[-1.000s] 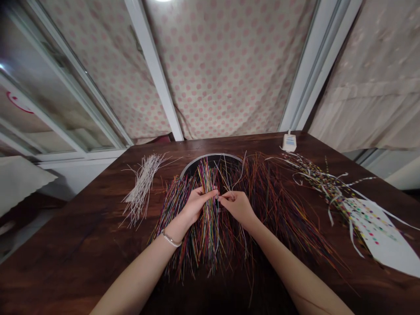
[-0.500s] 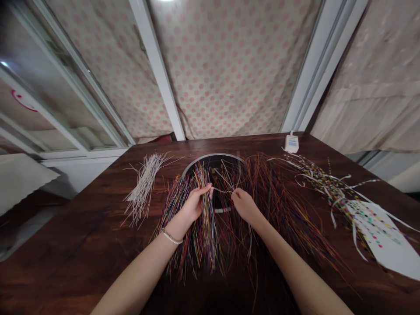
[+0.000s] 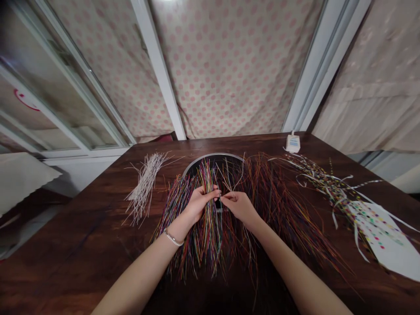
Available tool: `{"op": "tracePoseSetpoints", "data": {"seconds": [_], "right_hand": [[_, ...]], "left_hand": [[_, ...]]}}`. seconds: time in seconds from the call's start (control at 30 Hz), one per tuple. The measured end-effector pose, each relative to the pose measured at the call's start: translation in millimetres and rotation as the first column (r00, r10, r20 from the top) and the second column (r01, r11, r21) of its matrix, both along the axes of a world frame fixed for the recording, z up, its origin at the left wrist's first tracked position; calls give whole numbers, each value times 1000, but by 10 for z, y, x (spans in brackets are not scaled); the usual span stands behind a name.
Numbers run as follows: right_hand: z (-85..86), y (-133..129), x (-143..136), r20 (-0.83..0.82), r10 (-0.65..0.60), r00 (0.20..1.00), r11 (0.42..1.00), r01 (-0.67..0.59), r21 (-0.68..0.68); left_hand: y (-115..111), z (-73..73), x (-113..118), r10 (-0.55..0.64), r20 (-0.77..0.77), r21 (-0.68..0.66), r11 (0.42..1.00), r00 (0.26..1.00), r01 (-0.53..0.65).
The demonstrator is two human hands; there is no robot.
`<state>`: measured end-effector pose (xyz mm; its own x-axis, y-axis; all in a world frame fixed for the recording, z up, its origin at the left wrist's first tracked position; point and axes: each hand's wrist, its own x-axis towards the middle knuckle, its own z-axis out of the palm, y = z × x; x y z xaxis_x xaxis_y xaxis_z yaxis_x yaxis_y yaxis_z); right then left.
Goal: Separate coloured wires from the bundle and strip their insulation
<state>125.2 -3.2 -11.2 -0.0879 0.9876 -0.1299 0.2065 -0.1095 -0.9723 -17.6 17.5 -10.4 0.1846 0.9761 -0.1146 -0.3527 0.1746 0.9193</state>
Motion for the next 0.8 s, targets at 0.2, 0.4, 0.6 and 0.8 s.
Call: {"op": "tracePoseSetpoints", "data": {"seconds": [0.2,0.4,0.6,0.8], "right_hand": [[-23,3,-15,-55,-21,998,1000,21,-3],[-30,11,-8,-17,-42,999,999,42,16],[-44,2,-1,20,-85,996,995,84,62],[-50,6,-6,31,-73,997,996,71,61]], "left_hand": [[-2,-8,6,-3,-52,-2,1000,999,3],[-2,-19,6,-27,-27,10,1000,999,27],[-3,-33,-8,-33,-26,3,999,999,33],[7,-42,-4,-36,-48,1,999,998,36]]}}
